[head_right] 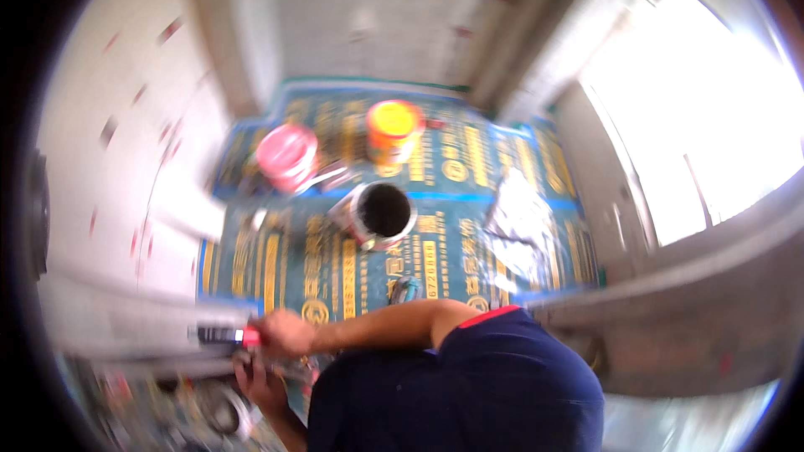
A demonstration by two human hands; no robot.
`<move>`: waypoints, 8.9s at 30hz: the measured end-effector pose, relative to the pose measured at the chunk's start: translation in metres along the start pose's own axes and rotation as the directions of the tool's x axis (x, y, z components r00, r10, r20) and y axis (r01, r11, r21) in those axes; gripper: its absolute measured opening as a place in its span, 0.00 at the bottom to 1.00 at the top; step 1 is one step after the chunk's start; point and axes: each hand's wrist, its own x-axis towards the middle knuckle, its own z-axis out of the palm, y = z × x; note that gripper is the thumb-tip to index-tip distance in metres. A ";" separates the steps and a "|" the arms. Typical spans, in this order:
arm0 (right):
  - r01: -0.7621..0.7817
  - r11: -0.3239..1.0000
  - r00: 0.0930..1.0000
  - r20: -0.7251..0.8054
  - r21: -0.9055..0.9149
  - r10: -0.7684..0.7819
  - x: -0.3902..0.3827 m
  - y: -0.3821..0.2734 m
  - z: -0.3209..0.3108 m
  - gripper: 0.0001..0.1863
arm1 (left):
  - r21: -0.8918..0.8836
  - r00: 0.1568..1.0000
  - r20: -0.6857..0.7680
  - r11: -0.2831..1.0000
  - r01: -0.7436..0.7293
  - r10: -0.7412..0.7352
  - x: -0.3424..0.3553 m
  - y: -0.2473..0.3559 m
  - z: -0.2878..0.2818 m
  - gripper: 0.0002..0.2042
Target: The person installs tiles on a wall by using a nail gun to secure metal brackets at the top of the tiles, then wipes the wall and applies adhesive or grout along the seams.
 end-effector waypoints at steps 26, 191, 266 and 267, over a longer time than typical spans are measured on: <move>0.013 0.976 0.566 -0.806 0.220 0.174 -0.138 0.055 -0.065 0.11 | -0.261 0.561 0.816 0.778 0.571 -0.138 0.121 0.086 0.133 0.07; 0.022 0.981 0.999 0.027 0.192 -0.028 -0.052 -0.063 -0.093 0.14 | -0.592 0.758 0.346 0.499 0.634 -0.553 0.049 0.100 -0.022 0.05; -0.767 0.627 0.523 0.431 -0.139 0.736 -0.028 0.081 0.006 0.21 | -0.517 0.334 0.041 0.266 0.814 -0.942 -0.171 -0.165 -0.002 0.04; -0.775 0.602 0.496 0.406 -0.193 0.768 -0.034 0.088 0.011 0.21 | -0.559 0.311 0.007 0.254 0.789 -0.950 -0.192 -0.200 0.012 0.05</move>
